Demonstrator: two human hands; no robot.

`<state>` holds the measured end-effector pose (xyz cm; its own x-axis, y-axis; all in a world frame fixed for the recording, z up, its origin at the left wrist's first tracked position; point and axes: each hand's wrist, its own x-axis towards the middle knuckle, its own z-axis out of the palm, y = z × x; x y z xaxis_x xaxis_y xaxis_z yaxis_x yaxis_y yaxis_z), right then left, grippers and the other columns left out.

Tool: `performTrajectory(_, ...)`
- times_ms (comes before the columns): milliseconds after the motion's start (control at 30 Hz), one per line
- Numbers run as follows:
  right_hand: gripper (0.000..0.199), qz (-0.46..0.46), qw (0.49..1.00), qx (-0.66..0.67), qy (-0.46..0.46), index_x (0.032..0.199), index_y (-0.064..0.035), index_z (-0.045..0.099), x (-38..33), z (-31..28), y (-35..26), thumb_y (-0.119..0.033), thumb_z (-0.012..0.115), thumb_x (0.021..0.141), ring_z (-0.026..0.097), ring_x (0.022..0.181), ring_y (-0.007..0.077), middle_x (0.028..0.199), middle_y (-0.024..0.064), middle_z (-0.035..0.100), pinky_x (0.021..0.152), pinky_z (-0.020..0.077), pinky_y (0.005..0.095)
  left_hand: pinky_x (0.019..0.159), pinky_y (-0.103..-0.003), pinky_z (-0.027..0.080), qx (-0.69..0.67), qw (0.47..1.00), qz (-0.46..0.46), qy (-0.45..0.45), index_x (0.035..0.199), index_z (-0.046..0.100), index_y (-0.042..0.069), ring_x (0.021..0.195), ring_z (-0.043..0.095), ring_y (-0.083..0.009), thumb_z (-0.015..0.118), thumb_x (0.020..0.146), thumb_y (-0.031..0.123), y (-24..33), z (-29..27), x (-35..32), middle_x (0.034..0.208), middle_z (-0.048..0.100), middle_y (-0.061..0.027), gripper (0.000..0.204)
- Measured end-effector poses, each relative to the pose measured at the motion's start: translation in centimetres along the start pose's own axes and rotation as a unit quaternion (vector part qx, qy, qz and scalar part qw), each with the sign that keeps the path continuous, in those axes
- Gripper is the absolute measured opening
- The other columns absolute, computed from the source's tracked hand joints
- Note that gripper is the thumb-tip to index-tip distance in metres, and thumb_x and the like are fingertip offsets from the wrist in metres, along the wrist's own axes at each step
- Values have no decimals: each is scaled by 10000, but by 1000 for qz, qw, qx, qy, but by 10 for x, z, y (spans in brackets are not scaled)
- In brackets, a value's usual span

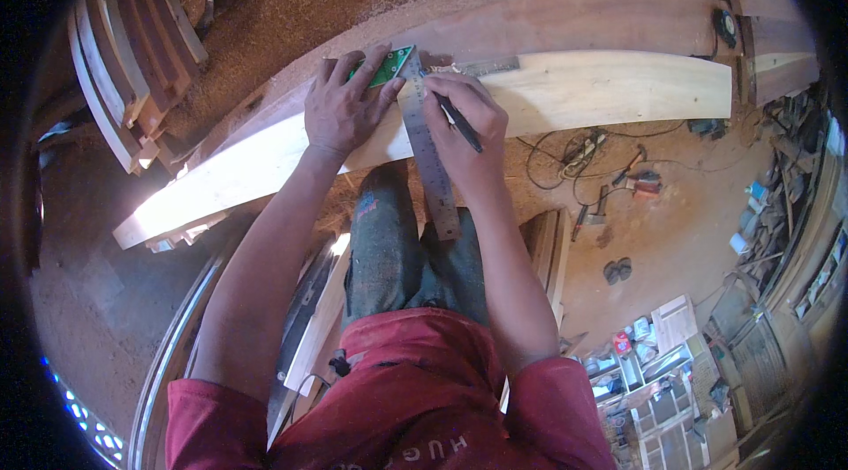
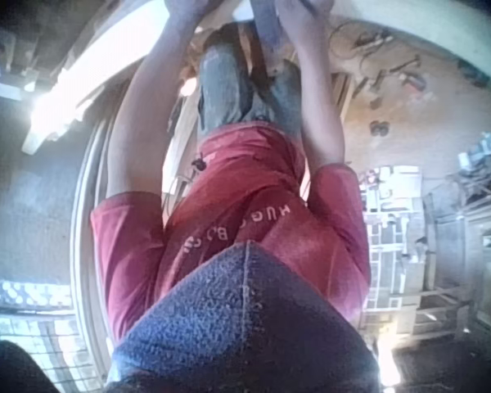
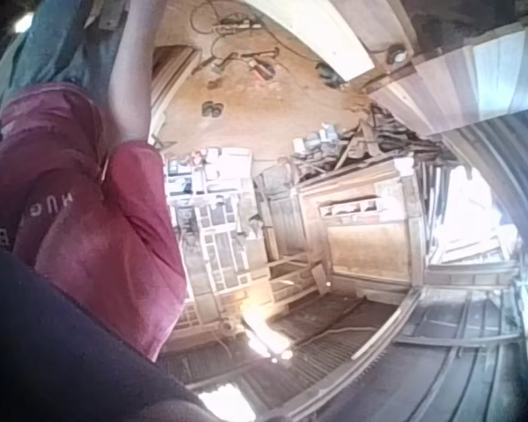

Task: The person marks a wooden plank using a try square and a pencil. They handle the plank to position it on a workbench and use the tools to draw lines across the surface.

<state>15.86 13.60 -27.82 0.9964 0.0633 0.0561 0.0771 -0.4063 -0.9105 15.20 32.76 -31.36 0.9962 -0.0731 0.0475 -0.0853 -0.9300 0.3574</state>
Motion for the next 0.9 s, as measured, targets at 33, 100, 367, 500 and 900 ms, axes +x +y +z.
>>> performTrajectory(33,151,0,1000,0,1,1013,41,722,-3,0,0,40,710,862,741,968,300,1033,193,735,855,584,361,875,-402,553,-4,1000,-1,1,1358,672,248,1027,614,-272,722,920,489,0,0,0,1140,660,-40,502)
performTrajectory(100,163,-11,1000,14,0,1031,46,722,-13,-2,-1,41,710,869,739,979,305,1051,196,731,867,581,366,866,-404,554,0,1000,3,7,1357,672,247,1024,617,-273,725,919,487,-1,0,0,1139,661,-41,502)
performTrajectory(367,157,-5,999,18,39,1030,44,719,-8,2,12,33,720,873,736,986,304,1045,196,730,865,582,367,832,-419,561,11,1000,11,18,1356,672,239,1017,625,-282,720,922,495,-1,3,-1,1124,670,-54,507)
performTrajectory(500,144,-30,999,10,27,1014,35,723,-10,2,13,36,723,870,736,973,301,1019,191,732,852,583,359,856,-431,559,10,1000,9,14,1365,665,236,1043,627,-288,710,928,502,0,3,0,1136,672,-59,514)
performTrajectory(900,144,99,977,47,183,1052,21,731,-68,-77,31,-52,734,928,710,985,211,1038,136,736,880,561,338,900,-446,555,5,1000,-1,-17,1394,645,230,1100,612,-310,701,947,478,4,-2,1,1187,663,-96,514)
